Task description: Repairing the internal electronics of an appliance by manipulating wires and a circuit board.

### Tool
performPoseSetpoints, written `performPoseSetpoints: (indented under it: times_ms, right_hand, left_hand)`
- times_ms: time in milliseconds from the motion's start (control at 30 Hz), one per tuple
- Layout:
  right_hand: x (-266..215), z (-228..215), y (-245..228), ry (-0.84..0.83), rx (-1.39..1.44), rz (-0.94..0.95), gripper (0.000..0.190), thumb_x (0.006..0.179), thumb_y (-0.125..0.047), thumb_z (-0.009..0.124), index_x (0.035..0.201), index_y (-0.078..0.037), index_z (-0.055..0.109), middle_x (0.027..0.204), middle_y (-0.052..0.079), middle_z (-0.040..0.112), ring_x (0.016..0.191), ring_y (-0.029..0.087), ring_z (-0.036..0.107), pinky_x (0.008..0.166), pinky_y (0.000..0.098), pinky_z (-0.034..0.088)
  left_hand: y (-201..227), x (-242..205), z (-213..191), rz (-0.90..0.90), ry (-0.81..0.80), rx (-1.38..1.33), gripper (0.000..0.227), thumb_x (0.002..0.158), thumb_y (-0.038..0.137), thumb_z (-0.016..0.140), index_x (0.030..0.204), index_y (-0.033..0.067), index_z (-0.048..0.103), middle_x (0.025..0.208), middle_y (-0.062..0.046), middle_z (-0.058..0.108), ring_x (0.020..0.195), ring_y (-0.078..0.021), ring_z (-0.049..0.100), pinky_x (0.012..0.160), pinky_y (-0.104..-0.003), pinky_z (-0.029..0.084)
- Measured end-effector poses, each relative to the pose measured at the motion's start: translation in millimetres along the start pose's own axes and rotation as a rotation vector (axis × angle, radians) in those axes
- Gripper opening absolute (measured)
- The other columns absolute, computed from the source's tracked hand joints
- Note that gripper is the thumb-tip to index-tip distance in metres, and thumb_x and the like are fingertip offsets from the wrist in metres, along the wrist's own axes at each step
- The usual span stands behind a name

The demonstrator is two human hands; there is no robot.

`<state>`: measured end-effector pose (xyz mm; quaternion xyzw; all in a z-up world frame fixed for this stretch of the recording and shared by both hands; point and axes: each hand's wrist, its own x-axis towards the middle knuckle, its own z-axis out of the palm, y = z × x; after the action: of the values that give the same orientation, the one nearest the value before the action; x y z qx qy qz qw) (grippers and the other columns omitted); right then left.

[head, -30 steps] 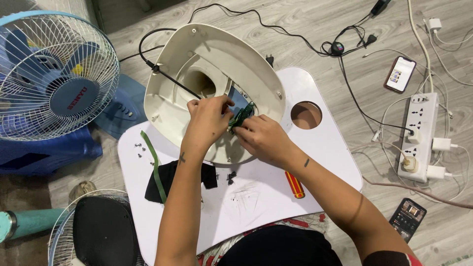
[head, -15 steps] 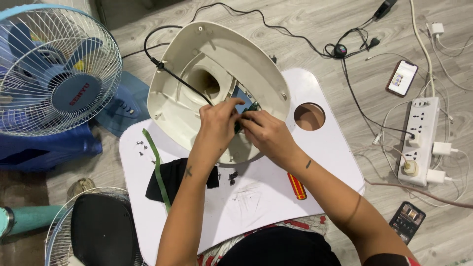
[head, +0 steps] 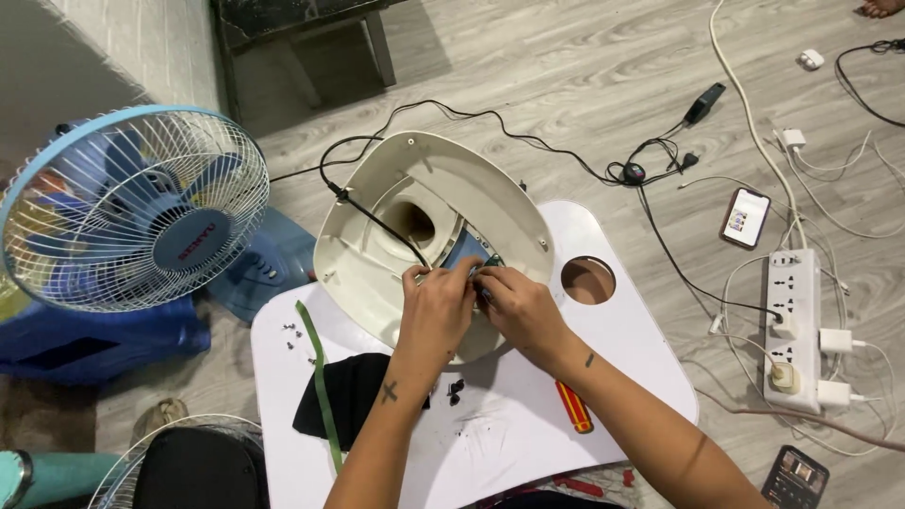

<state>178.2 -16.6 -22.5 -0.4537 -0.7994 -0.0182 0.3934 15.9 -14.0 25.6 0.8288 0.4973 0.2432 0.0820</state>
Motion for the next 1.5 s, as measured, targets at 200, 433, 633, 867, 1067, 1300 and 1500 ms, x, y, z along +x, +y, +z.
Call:
performPoseSetpoints:
  times_ms: [200, 433, 633, 867, 1067, 1300, 1500]
  right_hand:
    - [4, -7, -8, -0.012, 0.024, -0.034, 0.013, 0.085, -0.002, 0.072, 0.098, -0.003, 0.072, 0.098, 0.012, 0.072, 0.097, 0.028, 0.073, 0.075, 0.0331, 0.061]
    - [3, -14, -14, -0.018, 0.049, -0.04, 0.011, 0.089, -0.004, 0.072, 0.1, -0.008, 0.072, 0.102, 0.006, 0.072, 0.098, 0.024, 0.073, 0.077, 0.031, 0.06]
    - [-2, -13, -10, -0.019, 0.058, -0.041, 0.007, 0.093, -0.013, 0.073, 0.1, -0.011, 0.073, 0.1, 0.004, 0.071, 0.096, 0.022, 0.073, 0.077, 0.0303, 0.06]
    - [-7, -10, -3, -0.092, 0.025, -0.098, 0.006, 0.095, -0.019, 0.072, 0.097, -0.013, 0.071, 0.098, 0.002, 0.069, 0.093, 0.021, 0.072, 0.073, 0.0313, 0.059]
    - [-15, 7, 7, -0.088, -0.045, -0.127, 0.009, 0.098, -0.025, 0.069, 0.095, -0.016, 0.068, 0.097, -0.001, 0.065, 0.089, 0.02, 0.071, 0.071, 0.0301, 0.058]
    - [-19, 13, 11, -0.105, -0.077, -0.116, 0.007, 0.097, -0.025, 0.069, 0.098, -0.018, 0.069, 0.099, 0.0, 0.062, 0.086, 0.022, 0.071, 0.069, 0.0316, 0.057]
    - [-23, 16, 11, -0.074, -0.114, -0.119, 0.008, 0.093, -0.025, 0.073, 0.099, -0.019, 0.072, 0.099, 0.0, 0.062, 0.085, 0.022, 0.071, 0.069, 0.0319, 0.057]
  left_hand:
    - [-3, -2, -24, -0.046, -0.113, -0.11, 0.038, 0.088, 0.011, 0.073, 0.124, 0.0154, 0.063, 0.079, -0.005, 0.077, 0.09, -0.0273, 0.075, 0.103, -0.053, 0.039]
    - [-2, -6, -48, 0.001, -0.066, -0.165, 0.033, 0.089, 0.017, 0.073, 0.122, 0.0194, 0.068, 0.085, -0.002, 0.079, 0.094, -0.0247, 0.076, 0.103, -0.052, 0.041]
    - [-28, -5, -10, 0.018, -0.23, 0.05, 0.036, 0.081, 0.015, 0.079, 0.116, 0.0081, 0.073, 0.101, -0.011, 0.077, 0.116, -0.0319, 0.068, 0.112, -0.054, 0.038]
    - [-32, -3, 1, 0.092, -0.193, 0.197, 0.017, 0.085, 0.018, 0.077, 0.101, 0.0118, 0.078, 0.091, -0.007, 0.076, 0.11, -0.0278, 0.07, 0.11, -0.049, 0.042]
    - [-40, -4, 11, 0.125, -0.187, 0.192, 0.012, 0.087, 0.016, 0.075, 0.097, 0.0102, 0.077, 0.087, -0.008, 0.073, 0.107, -0.028, 0.068, 0.106, -0.045, 0.046]
    - [-23, -4, -8, 0.067, -0.225, 0.065, 0.011, 0.091, 0.011, 0.067, 0.092, 0.0049, 0.076, 0.081, -0.013, 0.071, 0.104, -0.0333, 0.069, 0.098, -0.044, 0.05]
    - [-18, -5, -5, 0.054, -0.159, 0.116, 0.014, 0.092, 0.013, 0.068, 0.087, 0.0026, 0.076, 0.076, -0.016, 0.071, 0.094, -0.0346, 0.071, 0.089, -0.042, 0.055]
